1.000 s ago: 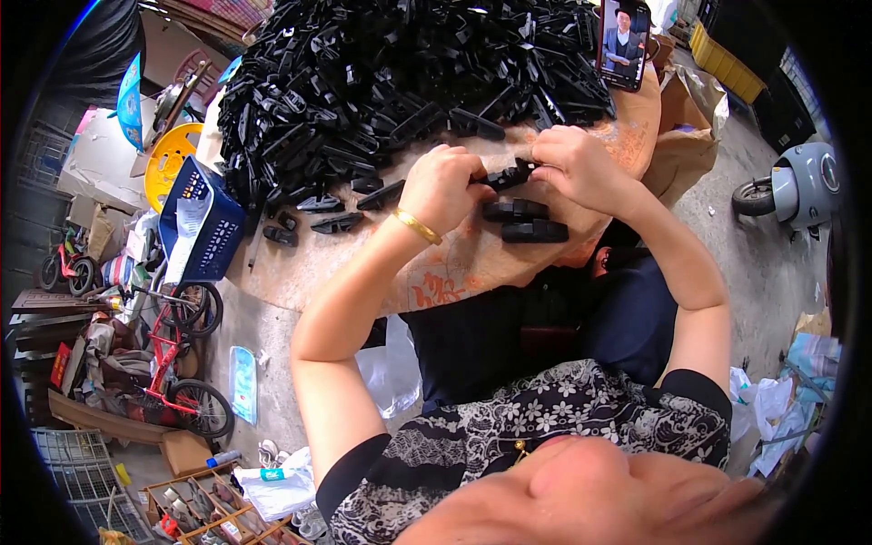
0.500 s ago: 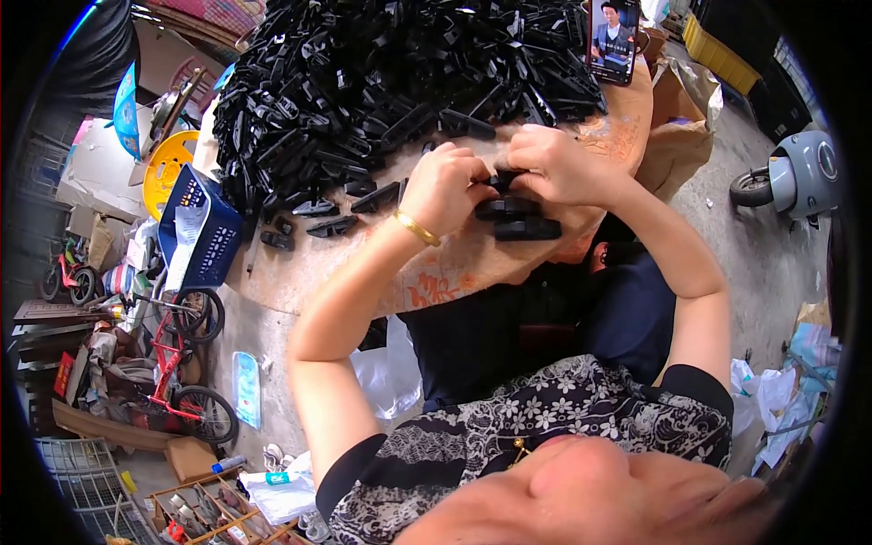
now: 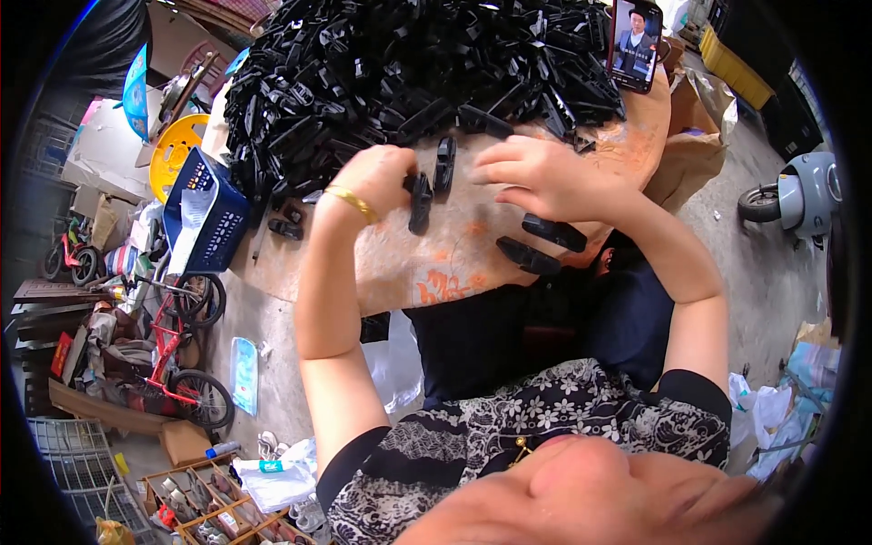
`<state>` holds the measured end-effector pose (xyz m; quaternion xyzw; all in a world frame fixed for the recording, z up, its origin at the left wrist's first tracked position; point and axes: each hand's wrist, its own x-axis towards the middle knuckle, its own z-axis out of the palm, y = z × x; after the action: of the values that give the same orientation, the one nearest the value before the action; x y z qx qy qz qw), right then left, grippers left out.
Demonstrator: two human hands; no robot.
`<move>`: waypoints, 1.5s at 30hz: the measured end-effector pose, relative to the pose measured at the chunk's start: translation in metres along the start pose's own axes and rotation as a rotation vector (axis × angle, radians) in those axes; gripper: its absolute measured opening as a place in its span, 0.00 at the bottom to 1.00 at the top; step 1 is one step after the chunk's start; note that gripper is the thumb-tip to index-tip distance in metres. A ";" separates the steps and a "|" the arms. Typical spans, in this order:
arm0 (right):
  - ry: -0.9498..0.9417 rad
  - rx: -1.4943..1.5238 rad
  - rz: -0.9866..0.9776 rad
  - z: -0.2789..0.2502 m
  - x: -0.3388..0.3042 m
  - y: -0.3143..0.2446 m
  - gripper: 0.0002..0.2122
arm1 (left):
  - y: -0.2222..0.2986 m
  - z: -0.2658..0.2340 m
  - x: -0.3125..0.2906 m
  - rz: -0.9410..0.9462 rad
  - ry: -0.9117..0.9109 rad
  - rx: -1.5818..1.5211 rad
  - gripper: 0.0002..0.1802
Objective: The person assembles plastic components by hand, fitting pieces together and placing the assembled units on the table.
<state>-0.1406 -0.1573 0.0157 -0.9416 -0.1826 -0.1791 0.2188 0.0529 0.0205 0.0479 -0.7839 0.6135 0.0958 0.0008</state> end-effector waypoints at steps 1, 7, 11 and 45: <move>0.033 -0.064 -0.031 0.006 0.006 -0.001 0.16 | 0.005 0.002 0.004 0.074 0.092 -0.035 0.17; -0.081 -0.222 0.119 0.021 0.021 0.010 0.19 | 0.031 0.019 0.022 0.076 0.260 -0.103 0.10; 0.046 -0.070 0.066 0.007 0.018 0.027 0.12 | 0.034 0.032 0.026 0.100 0.498 -0.099 0.10; 0.105 0.057 0.612 -0.016 -0.028 0.017 0.06 | 0.057 0.048 0.034 0.119 0.333 -0.643 0.15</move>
<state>-0.1621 -0.1867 0.0115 -0.9358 0.1158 -0.1483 0.2982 -0.0017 -0.0207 0.0020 -0.7120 0.5881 0.1546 -0.3510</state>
